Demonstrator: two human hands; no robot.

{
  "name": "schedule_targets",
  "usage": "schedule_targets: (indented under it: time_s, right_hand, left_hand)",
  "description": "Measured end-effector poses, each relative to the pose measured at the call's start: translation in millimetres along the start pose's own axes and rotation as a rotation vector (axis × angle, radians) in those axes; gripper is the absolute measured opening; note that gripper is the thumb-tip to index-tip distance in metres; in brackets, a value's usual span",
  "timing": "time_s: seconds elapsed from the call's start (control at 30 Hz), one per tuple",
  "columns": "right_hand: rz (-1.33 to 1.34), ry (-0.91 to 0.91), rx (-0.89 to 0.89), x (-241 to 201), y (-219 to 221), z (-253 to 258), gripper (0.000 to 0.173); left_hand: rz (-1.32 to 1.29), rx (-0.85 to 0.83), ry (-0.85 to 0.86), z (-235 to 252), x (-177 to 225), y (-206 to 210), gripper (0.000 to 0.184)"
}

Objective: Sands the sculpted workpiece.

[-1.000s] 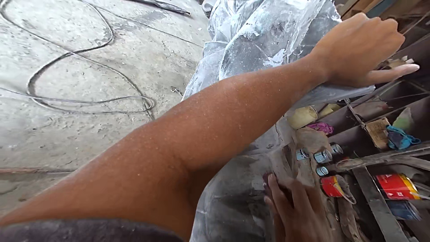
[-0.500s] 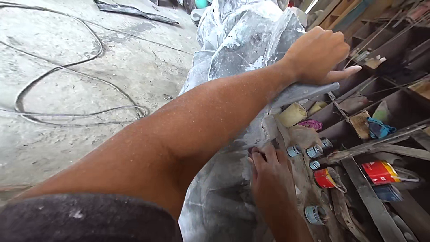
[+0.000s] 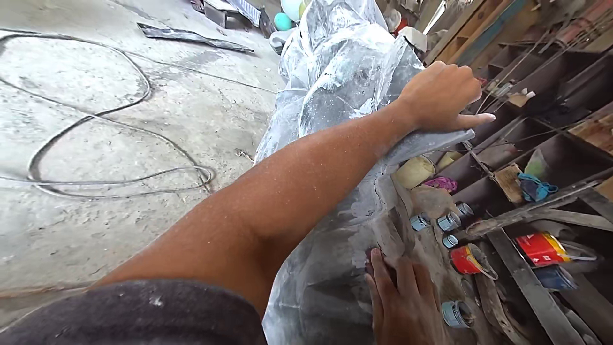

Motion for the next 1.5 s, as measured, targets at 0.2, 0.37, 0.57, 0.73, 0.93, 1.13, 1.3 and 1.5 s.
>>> schedule_targets:
  time_s: [0.2, 0.37, 0.57, 0.73, 0.93, 1.13, 1.3, 1.5]
  right_hand:
    - [0.009, -0.004, -0.070, -0.4, 8.9, 34.5, 0.036]
    - [-0.027, -0.018, 0.022, 0.3, 1.3, 13.0, 0.035]
    - [-0.069, 0.044, -0.069, -5.1, 5.2, 24.7, 0.036]
    - [-0.025, 0.019, -0.001, -1.2, 4.9, 36.0, 0.031]
    - [-0.056, 0.018, -0.027, -21.2, -3.1, 11.6, 0.038]
    - [-0.052, -0.014, -0.093, -19.5, 4.2, 49.0, 0.031]
    - [-0.087, 0.008, -0.008, -32.1, -5.2, 1.5, 0.038]
    - [-0.040, 0.069, -0.118, -7.5, 2.1, 38.1, 0.032]
  left_hand:
    - [-0.018, 0.046, -0.013, -3.6, -1.4, -3.0, 0.067]
    - [-0.016, 0.031, -0.004, -2.6, -4.0, -2.3, 0.068]
    - [-0.044, 0.016, 0.015, 0.7, 5.3, 2.0, 0.065]
    - [-0.052, 0.078, 0.006, -3.7, -4.4, 1.8, 0.065]
    - [-0.031, 0.073, -0.022, -12.3, -6.0, -3.2, 0.066]
    - [-0.012, 0.102, -0.039, -19.2, -7.9, -7.2, 0.066]
    - [-0.046, 0.088, -0.002, -15.4, -10.6, -7.7, 0.065]
    - [-0.059, 0.068, 0.023, -5.7, -2.8, -0.4, 0.066]
Point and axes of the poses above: each hand's wrist, its own z-axis towards the middle knuckle, its own y-axis out of the palm, x = y × z, the point moved 2 cm from there along z, towards the middle knuckle, and after that the axes turned 13 degrees about -x, right-handed, at the moved point
